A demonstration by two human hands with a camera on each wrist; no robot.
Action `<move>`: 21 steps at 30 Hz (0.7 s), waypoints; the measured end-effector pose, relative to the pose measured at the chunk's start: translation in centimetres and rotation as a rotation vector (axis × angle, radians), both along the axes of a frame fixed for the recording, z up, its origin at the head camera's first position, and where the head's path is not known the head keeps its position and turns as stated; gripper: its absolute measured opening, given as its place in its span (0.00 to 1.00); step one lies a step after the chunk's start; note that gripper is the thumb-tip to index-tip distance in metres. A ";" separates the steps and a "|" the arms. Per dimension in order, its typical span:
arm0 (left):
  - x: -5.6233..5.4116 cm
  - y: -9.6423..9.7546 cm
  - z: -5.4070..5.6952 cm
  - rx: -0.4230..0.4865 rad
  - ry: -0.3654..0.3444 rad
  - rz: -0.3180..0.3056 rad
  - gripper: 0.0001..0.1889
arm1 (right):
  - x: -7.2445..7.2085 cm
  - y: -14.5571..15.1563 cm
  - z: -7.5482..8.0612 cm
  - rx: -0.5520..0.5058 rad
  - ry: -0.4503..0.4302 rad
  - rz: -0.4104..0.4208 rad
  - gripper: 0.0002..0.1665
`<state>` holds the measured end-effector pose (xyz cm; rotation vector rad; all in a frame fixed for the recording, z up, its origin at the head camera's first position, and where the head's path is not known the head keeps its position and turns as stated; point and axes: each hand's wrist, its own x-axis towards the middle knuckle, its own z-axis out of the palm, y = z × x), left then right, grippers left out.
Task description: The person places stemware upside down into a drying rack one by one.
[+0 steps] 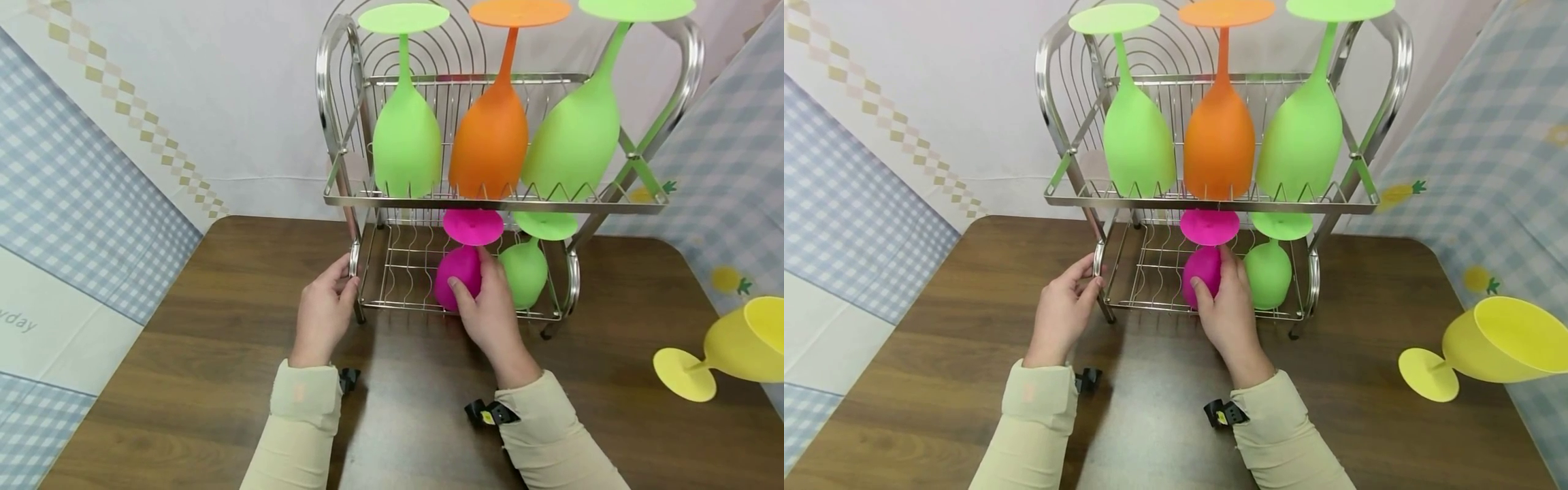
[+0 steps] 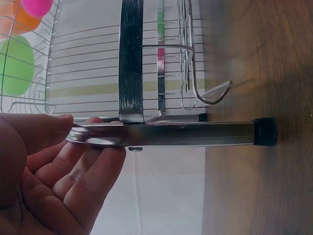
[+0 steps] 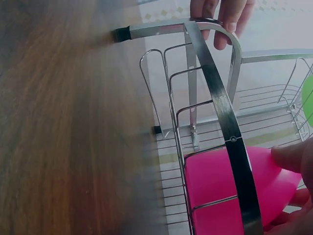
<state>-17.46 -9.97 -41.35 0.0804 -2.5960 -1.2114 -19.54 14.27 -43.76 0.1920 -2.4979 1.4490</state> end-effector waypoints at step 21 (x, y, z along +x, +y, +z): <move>-0.1 0.0 -0.2 -0.016 0.012 -0.014 0.20 | 2.2 1.2 1.6 0.050 0.055 -0.092 0.39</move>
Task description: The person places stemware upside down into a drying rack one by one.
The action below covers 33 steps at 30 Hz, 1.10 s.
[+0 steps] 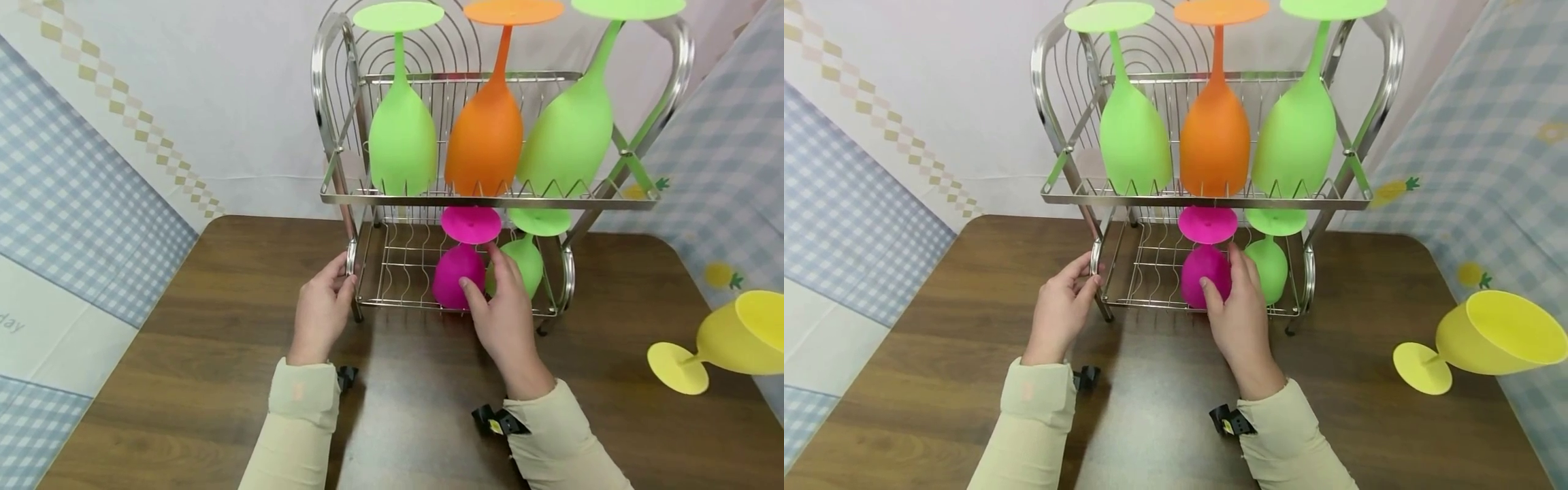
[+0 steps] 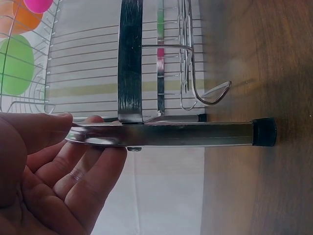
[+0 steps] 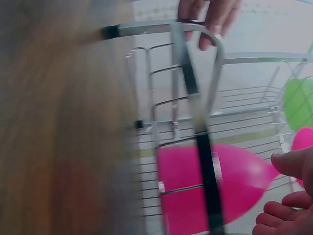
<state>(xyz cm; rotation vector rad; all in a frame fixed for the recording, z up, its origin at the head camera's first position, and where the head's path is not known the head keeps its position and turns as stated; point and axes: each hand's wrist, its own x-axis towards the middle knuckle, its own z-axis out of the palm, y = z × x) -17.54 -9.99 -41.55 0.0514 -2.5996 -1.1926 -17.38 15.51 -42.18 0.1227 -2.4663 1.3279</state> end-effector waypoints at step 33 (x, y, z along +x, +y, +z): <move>0.0 0.0 0.2 0.010 -0.012 0.002 0.20 | 2.8 7.1 6.9 -0.298 0.026 -0.234 0.25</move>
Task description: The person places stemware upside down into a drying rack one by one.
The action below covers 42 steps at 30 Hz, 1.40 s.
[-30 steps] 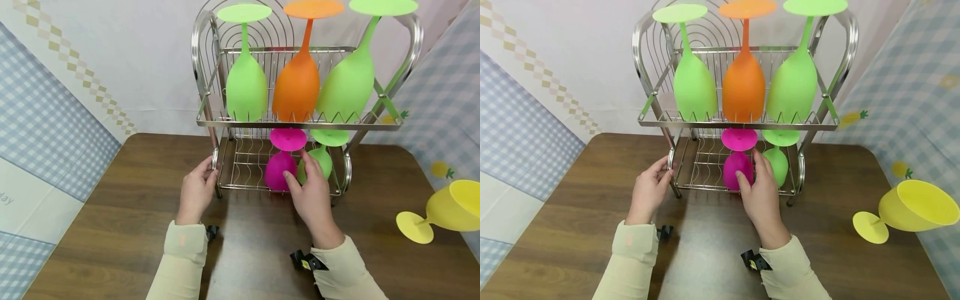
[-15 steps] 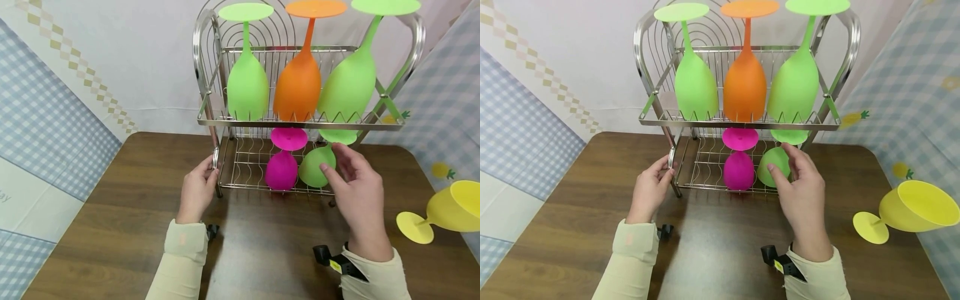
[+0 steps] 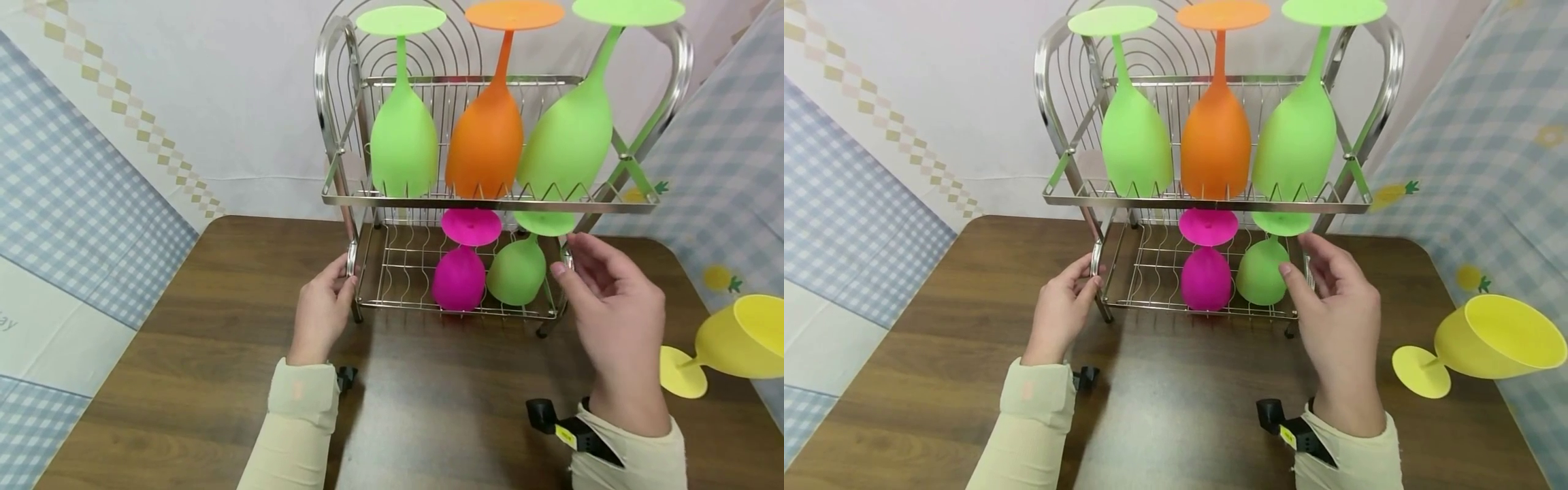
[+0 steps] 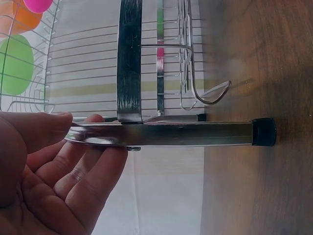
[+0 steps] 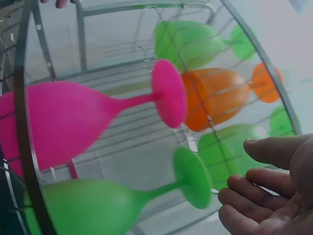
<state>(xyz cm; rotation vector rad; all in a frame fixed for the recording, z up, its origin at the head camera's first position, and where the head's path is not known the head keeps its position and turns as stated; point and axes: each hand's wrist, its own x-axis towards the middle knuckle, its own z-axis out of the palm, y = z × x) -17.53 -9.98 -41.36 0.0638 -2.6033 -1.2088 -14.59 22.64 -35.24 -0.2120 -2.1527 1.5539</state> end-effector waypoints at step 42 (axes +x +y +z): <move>0.0 -0.1 -0.1 -0.004 -0.008 -0.014 0.20 | 0.7 12.3 -3.1 0.265 -0.305 -0.462 0.35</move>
